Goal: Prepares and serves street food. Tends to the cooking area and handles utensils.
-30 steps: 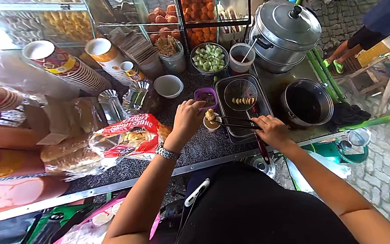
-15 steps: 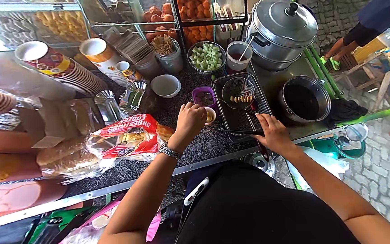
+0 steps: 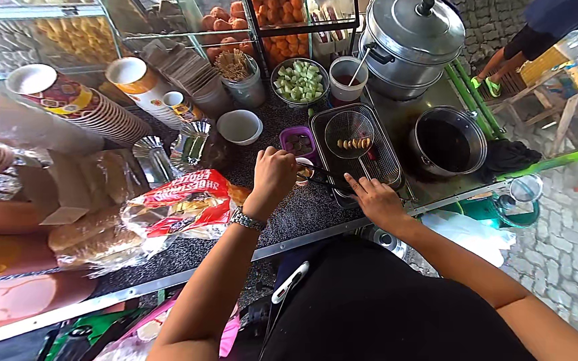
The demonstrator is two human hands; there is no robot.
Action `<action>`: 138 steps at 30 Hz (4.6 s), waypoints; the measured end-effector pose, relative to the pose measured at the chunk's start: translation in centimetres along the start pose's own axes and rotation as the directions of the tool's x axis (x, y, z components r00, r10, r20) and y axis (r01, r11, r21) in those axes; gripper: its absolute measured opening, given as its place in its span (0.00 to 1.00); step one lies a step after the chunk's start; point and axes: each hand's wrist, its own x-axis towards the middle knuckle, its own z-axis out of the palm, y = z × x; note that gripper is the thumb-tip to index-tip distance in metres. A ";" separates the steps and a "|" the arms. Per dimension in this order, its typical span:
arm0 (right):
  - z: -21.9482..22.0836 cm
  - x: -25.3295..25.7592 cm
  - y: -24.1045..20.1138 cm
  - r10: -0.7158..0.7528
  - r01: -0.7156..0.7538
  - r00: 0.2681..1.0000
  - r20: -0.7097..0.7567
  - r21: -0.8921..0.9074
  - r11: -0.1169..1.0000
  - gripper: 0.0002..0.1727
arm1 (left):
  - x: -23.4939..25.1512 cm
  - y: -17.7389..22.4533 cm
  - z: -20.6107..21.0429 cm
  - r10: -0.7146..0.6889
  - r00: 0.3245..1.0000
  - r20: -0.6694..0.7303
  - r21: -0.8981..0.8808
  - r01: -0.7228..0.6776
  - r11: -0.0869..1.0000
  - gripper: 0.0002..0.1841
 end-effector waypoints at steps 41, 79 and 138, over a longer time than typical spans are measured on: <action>-9.2 7.4 12.9 0.242 -0.137 0.879 0.411 -0.267 0.954 0.30 | -10.3 3.7 3.6 0.070 0.949 -0.307 -0.013 -0.077 0.997 0.11; 1.0 3.0 5.3 -0.044 0.033 0.999 0.029 0.322 0.946 0.31 | -0.9 -0.9 -1.7 -0.195 0.948 -0.252 -0.323 0.108 0.940 0.12; -1.1 -1.6 4.3 0.026 0.026 0.964 -0.265 0.192 0.981 0.36 | -5.2 0.7 0.6 -0.700 0.712 0.062 -0.960 -0.150 -0.238 0.11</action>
